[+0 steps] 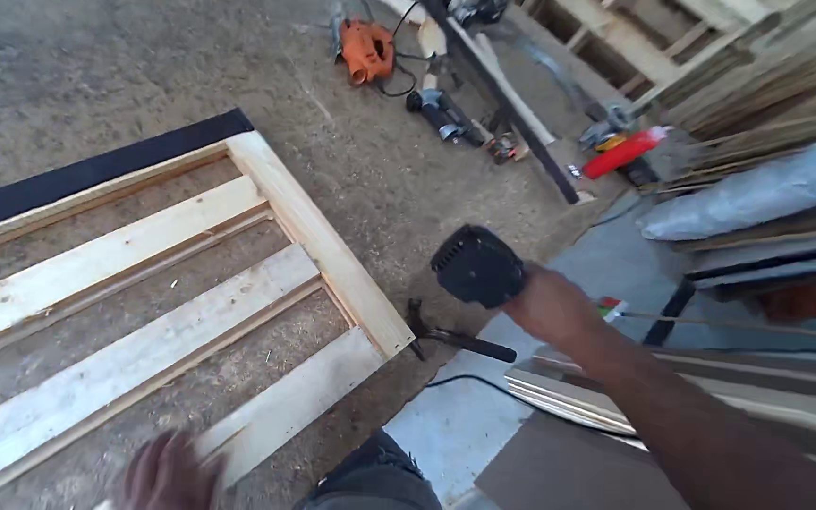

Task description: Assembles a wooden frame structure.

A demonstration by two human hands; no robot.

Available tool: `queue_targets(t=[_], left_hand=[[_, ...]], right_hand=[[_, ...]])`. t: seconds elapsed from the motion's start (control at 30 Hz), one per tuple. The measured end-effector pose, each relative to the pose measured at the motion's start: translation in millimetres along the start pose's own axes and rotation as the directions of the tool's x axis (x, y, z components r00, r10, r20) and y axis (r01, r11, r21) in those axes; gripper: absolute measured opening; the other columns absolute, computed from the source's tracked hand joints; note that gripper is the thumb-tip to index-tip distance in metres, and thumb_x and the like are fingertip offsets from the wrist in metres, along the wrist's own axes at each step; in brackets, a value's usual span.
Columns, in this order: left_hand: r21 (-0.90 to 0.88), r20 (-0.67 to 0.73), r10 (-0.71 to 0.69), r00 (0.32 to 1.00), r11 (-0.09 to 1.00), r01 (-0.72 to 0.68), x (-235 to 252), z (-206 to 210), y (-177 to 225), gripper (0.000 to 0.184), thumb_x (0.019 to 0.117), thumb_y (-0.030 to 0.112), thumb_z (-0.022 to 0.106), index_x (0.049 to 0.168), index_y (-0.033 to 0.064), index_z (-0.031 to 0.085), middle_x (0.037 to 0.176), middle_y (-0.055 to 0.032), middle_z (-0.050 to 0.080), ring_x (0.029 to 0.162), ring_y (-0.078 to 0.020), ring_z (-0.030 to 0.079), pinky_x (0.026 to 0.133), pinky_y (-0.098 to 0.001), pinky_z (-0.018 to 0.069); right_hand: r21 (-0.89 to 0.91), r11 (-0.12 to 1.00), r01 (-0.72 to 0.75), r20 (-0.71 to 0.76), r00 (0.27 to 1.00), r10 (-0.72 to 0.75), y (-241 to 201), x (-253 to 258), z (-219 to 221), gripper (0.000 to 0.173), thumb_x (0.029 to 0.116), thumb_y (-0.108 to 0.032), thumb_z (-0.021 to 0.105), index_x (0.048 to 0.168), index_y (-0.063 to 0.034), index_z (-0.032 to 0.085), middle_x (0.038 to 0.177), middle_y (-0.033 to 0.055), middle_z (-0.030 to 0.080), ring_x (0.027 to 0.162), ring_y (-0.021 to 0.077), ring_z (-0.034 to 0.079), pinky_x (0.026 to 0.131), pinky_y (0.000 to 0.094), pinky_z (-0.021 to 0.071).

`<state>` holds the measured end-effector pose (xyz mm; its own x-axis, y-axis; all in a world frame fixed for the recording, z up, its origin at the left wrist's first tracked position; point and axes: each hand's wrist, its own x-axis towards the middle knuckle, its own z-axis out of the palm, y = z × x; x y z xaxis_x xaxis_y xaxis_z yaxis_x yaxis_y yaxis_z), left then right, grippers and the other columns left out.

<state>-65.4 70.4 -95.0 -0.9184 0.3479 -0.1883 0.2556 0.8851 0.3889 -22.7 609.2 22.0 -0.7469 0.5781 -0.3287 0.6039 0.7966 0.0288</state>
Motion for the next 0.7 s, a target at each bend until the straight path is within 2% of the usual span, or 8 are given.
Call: queue_targets(t=[0.1, 0.23, 0.37, 0.47, 0.5, 0.57, 0.63, 0.7], left_hand=[[0.147, -0.030, 0.000, 1.000, 0.989, 0.005, 25, 38, 48, 0.079, 0.0976, 0.070, 0.038, 0.146, 0.0102, 0.057, 0.151, -0.0199, 0.053, 0.143, -0.0454, 0.045, 0.115, -0.0732, 0.0270], [0.236, -0.066, -0.083, 0.994, 0.967, 0.096, 28, 50, 49, 0.093, 0.0932, 0.083, 0.021, 0.146, 0.0159, 0.057, 0.151, -0.0148, 0.054, 0.144, -0.0405, 0.044, 0.117, -0.0705, 0.0255], [0.235, -0.106, -0.110, 0.988, 0.963, 0.133, 28, 55, 47, 0.094, 0.0938, 0.083, 0.017, 0.146, 0.0151, 0.057, 0.152, -0.0132, 0.053, 0.147, -0.0393, 0.041, 0.119, -0.0706, 0.0218], [0.229, -0.104, -0.163, 0.981, 0.956, 0.183, 23, 56, 53, 0.089, 0.0951, 0.081, 0.019, 0.147, 0.0190, 0.057, 0.153, -0.0114, 0.053, 0.148, -0.0385, 0.040, 0.118, -0.0714, 0.0214], [0.211, -0.096, -0.196, 0.976, 0.954, 0.213, 22, 53, 58, 0.087, 0.0961, 0.079, 0.022, 0.147, 0.0172, 0.057, 0.153, -0.0130, 0.052, 0.147, -0.0399, 0.040, 0.118, -0.0727, 0.0218], [0.156, -0.073, -0.308, 0.949, 0.936, 0.316, 28, 41, 67, 0.083, 0.0969, 0.075, 0.030, 0.148, 0.0155, 0.055, 0.154, -0.0138, 0.051, 0.148, -0.0400, 0.039, 0.119, -0.0727, 0.0188], [0.086, -0.015, -0.421, 0.907, 0.903, 0.421, 37, 30, 73, 0.075, 0.0984, 0.070, 0.039, 0.149, 0.0166, 0.055, 0.157, -0.0124, 0.048, 0.152, -0.0382, 0.033, 0.122, -0.0695, 0.0130], [0.057, 0.040, -0.471, 0.881, 0.882, 0.468, 38, 27, 74, 0.070, 0.0998, 0.067, 0.039, 0.148, 0.0185, 0.056, 0.158, -0.0094, 0.047, 0.153, -0.0356, 0.030, 0.124, -0.0667, 0.0094]], right_hand=[[-0.099, 0.986, 0.135, -0.066, 0.988, -0.142, -5, 92, 18, 0.052, 0.0972, -0.033, 0.067, 0.137, -0.0026, 0.054, 0.123, 0.0282, 0.064, 0.098, 0.0518, 0.068, 0.074, 0.0746, 0.0517], [-0.129, 0.954, 0.269, -0.090, 0.955, -0.281, -13, 179, 58, 0.080, 0.0914, -0.027, 0.073, 0.158, -0.0081, 0.033, 0.150, 0.0260, 0.046, 0.093, 0.0554, 0.067, 0.067, 0.0753, 0.0523], [-0.075, 0.927, 0.368, -0.108, 0.921, -0.375, -10, 202, 98, 0.089, 0.0860, -0.016, 0.078, 0.160, -0.0082, 0.029, 0.151, 0.0270, 0.041, 0.085, 0.0510, 0.068, 0.061, 0.0689, 0.0556], [-0.062, 0.918, 0.391, -0.038, 0.919, -0.394, -5, 190, 107, 0.108, 0.0778, -0.015, 0.088, 0.162, -0.0050, 0.021, 0.154, 0.0302, 0.037, 0.098, 0.0532, 0.067, 0.071, 0.0700, 0.0572], [-0.050, 0.909, 0.413, -0.043, 0.909, -0.415, -5, 179, 101, 0.105, 0.0775, -0.013, 0.087, 0.160, -0.0018, 0.023, 0.153, 0.0322, 0.038, 0.108, 0.0546, 0.064, 0.080, 0.0707, 0.0558], [0.037, 0.871, 0.490, -0.160, 0.863, -0.479, -15, 152, 79, 0.074, 0.0874, -0.009, 0.076, 0.152, 0.0025, 0.042, 0.152, 0.0325, 0.043, 0.127, 0.0551, 0.054, 0.099, 0.0702, 0.0486], [0.199, 0.817, 0.541, -0.223, 0.837, -0.499, -29, 110, 64, 0.047, 0.1003, -0.012, 0.057, 0.144, 0.0048, 0.053, 0.145, 0.0330, 0.051, 0.131, 0.0530, 0.053, 0.107, 0.0664, 0.0443], [0.379, 0.769, 0.514, -0.116, 0.851, -0.512, -54, 65, 65, 0.048, 0.1052, -0.024, 0.050, 0.139, 0.0091, 0.055, 0.134, 0.0332, 0.059, 0.126, 0.0483, 0.058, 0.107, 0.0608, 0.0456]])
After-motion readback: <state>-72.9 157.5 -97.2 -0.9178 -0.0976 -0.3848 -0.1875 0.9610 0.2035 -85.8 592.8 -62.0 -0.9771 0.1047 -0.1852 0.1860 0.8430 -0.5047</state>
